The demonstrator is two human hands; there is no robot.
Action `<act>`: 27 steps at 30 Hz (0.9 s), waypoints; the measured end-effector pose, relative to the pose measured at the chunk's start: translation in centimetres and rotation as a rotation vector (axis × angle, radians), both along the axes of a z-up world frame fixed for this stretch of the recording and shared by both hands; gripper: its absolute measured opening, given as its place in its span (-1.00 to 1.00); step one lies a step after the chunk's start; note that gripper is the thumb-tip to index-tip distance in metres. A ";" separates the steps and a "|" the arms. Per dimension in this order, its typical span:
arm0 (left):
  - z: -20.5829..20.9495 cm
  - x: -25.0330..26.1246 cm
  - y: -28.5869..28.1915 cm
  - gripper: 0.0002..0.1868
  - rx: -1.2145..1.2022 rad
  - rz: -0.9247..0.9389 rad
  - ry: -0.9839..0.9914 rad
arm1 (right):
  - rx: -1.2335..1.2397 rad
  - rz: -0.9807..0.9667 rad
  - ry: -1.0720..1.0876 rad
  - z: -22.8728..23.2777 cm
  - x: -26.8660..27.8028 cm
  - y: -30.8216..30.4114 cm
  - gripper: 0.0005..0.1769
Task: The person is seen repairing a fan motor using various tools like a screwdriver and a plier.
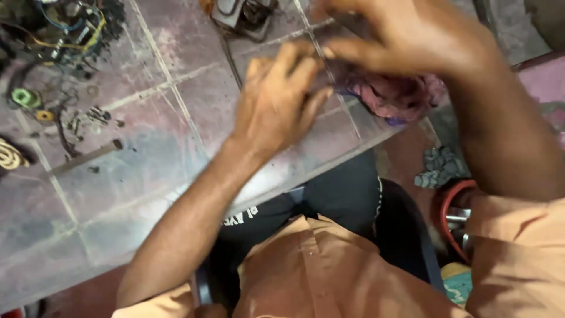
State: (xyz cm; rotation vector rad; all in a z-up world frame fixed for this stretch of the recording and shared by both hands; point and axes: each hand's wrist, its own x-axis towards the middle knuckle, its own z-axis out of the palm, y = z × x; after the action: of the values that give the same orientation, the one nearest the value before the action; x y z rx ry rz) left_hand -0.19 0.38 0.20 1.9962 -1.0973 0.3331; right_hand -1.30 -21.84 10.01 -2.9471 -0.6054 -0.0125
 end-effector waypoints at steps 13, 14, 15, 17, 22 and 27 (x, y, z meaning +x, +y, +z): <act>-2.4 10.1 7.5 -0.67 -0.470 0.497 -0.026 | 0.164 0.076 -0.124 -8.0 -8.6 -7.3 -0.62; -2.3 9.9 7.6 -0.67 -0.466 0.507 -0.032 | 0.169 0.087 -0.125 -9.0 -8.1 -7.8 -0.62; -2.1 9.8 7.4 -0.63 -0.469 0.501 0.000 | 0.213 0.012 -0.137 -9.9 -7.6 -8.5 -0.67; -1.6 9.5 7.3 -0.59 -0.472 0.496 0.030 | 0.258 -0.060 -0.150 -11.0 -6.8 -9.1 -0.72; -0.6 8.8 7.3 -0.76 -0.385 0.421 -0.138 | 0.150 -0.216 -0.247 -10.6 -6.1 -8.3 -0.75; 0.2 8.2 8.1 -0.78 -0.355 0.472 -0.225 | -0.102 -0.161 -0.408 -2.0 -7.2 -0.5 -0.63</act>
State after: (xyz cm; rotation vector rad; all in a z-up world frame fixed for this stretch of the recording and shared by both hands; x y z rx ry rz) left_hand 7.99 8.44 0.37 1.9013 -0.6232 0.9504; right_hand -8.46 -22.38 8.00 -3.1026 -0.4189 -0.6290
